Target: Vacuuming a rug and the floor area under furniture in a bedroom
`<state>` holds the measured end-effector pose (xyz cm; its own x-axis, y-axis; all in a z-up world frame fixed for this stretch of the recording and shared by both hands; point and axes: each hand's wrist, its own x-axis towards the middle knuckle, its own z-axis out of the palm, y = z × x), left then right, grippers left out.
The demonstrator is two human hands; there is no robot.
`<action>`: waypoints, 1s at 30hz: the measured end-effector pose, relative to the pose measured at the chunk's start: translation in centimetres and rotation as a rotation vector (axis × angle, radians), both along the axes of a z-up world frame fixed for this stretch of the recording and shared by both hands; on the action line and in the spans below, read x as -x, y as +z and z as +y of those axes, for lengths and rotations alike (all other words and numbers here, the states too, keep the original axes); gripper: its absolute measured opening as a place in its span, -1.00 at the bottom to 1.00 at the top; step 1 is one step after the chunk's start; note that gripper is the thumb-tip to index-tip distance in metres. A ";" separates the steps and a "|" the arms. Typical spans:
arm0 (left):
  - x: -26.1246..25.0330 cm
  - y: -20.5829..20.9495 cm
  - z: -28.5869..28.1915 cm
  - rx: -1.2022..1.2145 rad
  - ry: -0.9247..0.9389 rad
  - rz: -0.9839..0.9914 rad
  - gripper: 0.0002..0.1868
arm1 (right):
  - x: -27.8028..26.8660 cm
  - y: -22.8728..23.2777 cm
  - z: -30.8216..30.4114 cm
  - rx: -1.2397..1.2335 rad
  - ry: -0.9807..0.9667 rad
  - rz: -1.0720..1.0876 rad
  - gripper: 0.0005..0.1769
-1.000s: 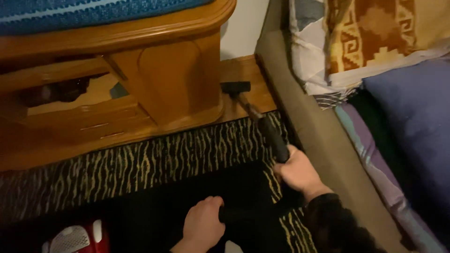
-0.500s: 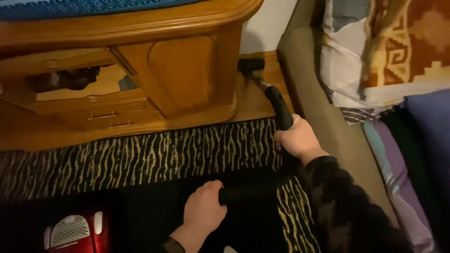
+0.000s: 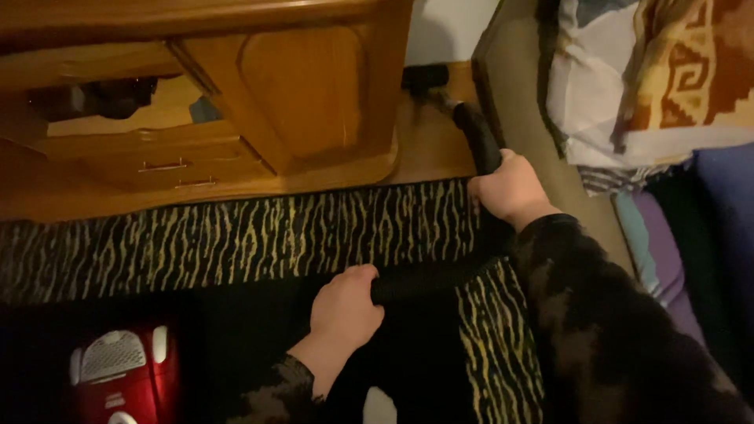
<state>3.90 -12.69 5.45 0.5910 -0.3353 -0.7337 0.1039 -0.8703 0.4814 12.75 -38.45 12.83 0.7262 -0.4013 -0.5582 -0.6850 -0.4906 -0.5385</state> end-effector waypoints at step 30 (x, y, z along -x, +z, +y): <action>7.1 1.2 7.5 -0.062 -0.126 -0.208 -0.45 | 11.0 -2.1 5.3 -0.127 -0.057 -0.153 -0.77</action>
<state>-3.20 -5.20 6.62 0.6881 -0.3739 -0.6219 -0.1029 -0.8986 0.4265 1.72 -33.11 10.72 0.7845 -0.3777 -0.4918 -0.6153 -0.3752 -0.6933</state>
